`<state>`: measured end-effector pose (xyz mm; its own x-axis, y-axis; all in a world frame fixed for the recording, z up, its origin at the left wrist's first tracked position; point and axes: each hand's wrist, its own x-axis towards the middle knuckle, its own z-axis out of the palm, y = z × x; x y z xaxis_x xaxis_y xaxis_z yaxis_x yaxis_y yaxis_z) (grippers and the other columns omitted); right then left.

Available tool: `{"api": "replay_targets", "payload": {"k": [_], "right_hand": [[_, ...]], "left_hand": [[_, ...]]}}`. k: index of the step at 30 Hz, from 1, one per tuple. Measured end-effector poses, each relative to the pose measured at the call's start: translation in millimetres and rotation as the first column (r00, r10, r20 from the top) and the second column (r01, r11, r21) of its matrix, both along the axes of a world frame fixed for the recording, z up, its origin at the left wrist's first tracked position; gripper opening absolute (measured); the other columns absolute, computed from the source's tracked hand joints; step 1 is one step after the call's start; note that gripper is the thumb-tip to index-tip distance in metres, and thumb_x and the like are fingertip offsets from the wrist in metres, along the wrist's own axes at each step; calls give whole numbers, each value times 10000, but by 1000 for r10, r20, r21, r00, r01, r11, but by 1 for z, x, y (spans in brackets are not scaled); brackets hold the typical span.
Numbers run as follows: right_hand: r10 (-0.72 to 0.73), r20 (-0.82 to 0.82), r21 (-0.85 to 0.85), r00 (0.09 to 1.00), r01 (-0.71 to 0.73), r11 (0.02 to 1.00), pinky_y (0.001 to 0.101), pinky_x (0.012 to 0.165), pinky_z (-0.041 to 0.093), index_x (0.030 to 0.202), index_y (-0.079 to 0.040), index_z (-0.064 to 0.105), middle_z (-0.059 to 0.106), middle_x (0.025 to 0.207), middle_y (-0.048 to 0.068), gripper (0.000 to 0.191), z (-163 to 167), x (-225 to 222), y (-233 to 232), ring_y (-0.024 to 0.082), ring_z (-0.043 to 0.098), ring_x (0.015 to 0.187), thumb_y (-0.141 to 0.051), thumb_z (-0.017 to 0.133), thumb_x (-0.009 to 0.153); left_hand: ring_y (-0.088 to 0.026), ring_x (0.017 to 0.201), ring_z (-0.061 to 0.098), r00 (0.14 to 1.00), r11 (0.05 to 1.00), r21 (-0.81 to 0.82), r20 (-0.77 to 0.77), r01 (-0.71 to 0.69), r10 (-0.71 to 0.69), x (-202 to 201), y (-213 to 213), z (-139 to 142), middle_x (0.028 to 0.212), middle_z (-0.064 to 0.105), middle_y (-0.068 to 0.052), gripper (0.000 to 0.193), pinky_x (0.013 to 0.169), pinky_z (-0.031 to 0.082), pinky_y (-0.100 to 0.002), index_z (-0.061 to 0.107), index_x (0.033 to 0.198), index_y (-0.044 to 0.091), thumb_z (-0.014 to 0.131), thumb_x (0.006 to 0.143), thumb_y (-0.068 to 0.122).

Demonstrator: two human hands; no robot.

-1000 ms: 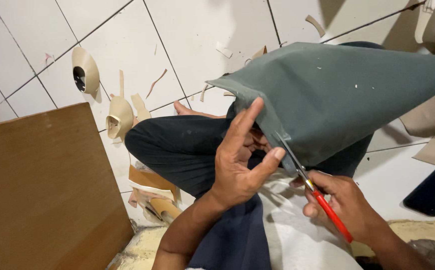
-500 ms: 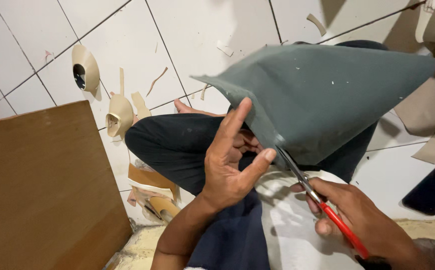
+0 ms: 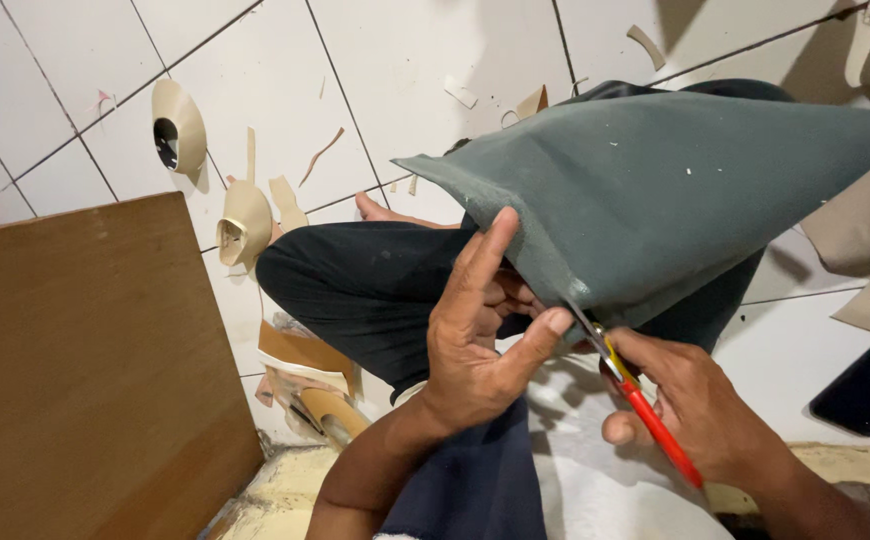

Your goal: The person sits on the floor and works on a wedge sandal: they press and fit a black polka-dot insole into a beige wedge sole, apply glue from a can, cut a piece of gray-green fabric with scissors, and wrap and press the fabric strip around the edge of the wedge, smoothing and tucking it by hand.

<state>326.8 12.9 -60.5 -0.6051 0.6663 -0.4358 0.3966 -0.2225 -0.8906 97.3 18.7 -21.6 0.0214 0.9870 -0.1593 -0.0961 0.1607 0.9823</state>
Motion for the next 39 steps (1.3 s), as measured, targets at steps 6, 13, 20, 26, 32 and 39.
{"api": "replay_targets", "payload": {"k": [6,13,20,26,32,39], "right_hand": [[-85,-98,-51,992,80,995,311,543,531,1109,-33,716,637,636,14,727,-6,1,-9,140,639,607,-677,660,777],[-110,25,-133,994,112,985,327,496,500,1041,-60,749,589,573,30,659,-5,1,-12,146,608,508,-598,743,660],[-85,-1,-30,996,85,996,321,488,495,1049,-61,747,580,568,9,710,-3,0,-11,148,603,495,-647,748,649],[-22,60,-95,998,27,995,341,469,483,1048,-54,741,597,562,14,800,-8,1,-11,169,614,487,-720,683,609],[85,-91,-263,992,-106,959,360,550,517,1202,-26,699,595,722,60,1050,-2,10,2,205,584,631,-913,532,666],[270,60,-264,961,-246,933,382,604,447,1126,-74,713,560,813,50,1051,4,8,7,219,548,725,-991,441,691]], "left_hand": [[-148,1114,673,1000,1000,5,11,18,-18,0,-2,-3,1592,379,-174,780,944,627,-275,264,1670,-6,703,1026,-51],[-114,1124,630,1000,998,67,-18,-2,3,-8,7,11,1409,518,-98,875,958,567,-248,262,1668,10,739,937,-56],[-113,1040,657,998,998,-45,-52,-32,30,-12,17,19,1439,515,-132,829,944,581,-251,218,1694,-14,678,1008,-84],[-119,1056,652,995,1000,14,-95,0,1,-15,16,25,1492,472,-147,846,909,593,-252,213,1681,-5,697,992,-94],[-144,990,678,991,982,-150,-86,-116,103,-20,17,30,1235,630,-189,858,914,581,-274,194,1620,-31,674,911,-83],[-137,1032,669,990,1000,-5,-138,2,-2,-27,7,24,1526,473,-185,877,902,595,-257,203,1680,-18,713,971,-97]]}}
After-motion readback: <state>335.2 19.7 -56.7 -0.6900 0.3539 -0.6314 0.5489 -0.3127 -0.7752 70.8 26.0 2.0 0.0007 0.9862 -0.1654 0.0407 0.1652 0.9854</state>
